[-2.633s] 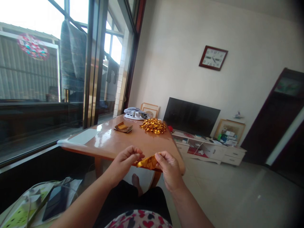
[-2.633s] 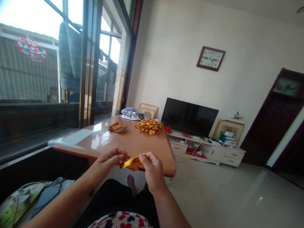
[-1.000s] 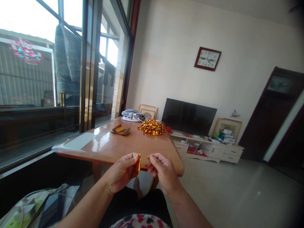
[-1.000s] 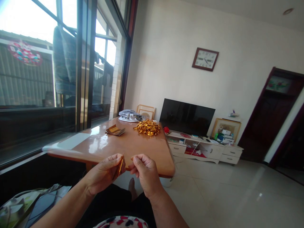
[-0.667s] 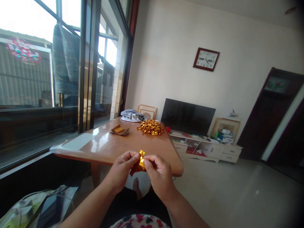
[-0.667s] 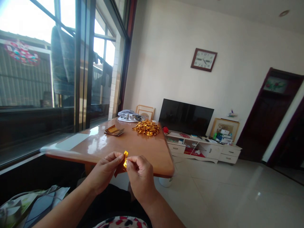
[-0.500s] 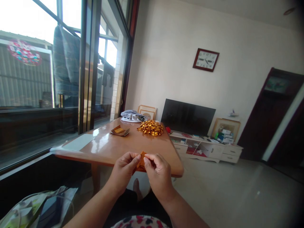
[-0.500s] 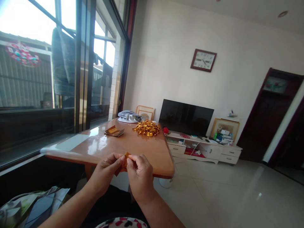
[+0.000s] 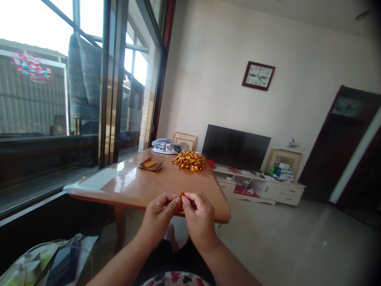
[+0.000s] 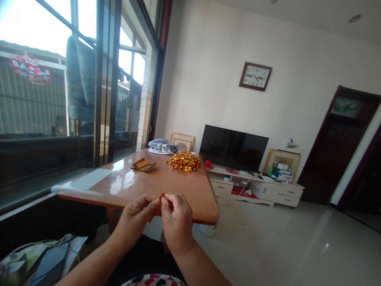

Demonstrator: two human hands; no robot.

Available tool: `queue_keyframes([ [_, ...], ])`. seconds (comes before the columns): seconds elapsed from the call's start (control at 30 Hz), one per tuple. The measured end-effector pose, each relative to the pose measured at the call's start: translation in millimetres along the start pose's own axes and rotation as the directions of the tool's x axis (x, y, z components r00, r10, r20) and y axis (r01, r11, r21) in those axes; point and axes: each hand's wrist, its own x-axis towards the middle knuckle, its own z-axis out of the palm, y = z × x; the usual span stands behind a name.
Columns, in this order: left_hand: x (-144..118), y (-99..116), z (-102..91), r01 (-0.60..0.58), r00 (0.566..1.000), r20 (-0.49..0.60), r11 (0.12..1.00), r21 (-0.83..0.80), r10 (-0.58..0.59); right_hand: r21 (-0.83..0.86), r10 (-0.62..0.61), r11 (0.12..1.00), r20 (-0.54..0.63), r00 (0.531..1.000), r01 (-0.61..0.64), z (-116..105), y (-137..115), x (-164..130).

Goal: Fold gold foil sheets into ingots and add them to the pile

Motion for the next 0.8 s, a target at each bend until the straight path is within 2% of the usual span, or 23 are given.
queue_keyframes([
  [0.23, -2, -1, 0.5, 0.013, 0.999, 0.05, 1.0, 0.026, -0.014, 0.015, 0.009, 1.0, 0.03, 1.0, -0.009, -1, 3, -2],
  [0.53, 0, -6, -0.9, 0.036, 0.999, 0.019, 0.999, 0.034, -0.036, 0.071, 0.111, 0.991, 0.051, 0.993, -0.114, 0, 6, -3],
  [0.8, 0, -12, -2.4, 0.032, 0.999, -0.024, 0.998, 0.056, -0.03, -0.029, -0.02, 0.999, 0.055, 0.998, 0.022, 0, 5, -4],
])
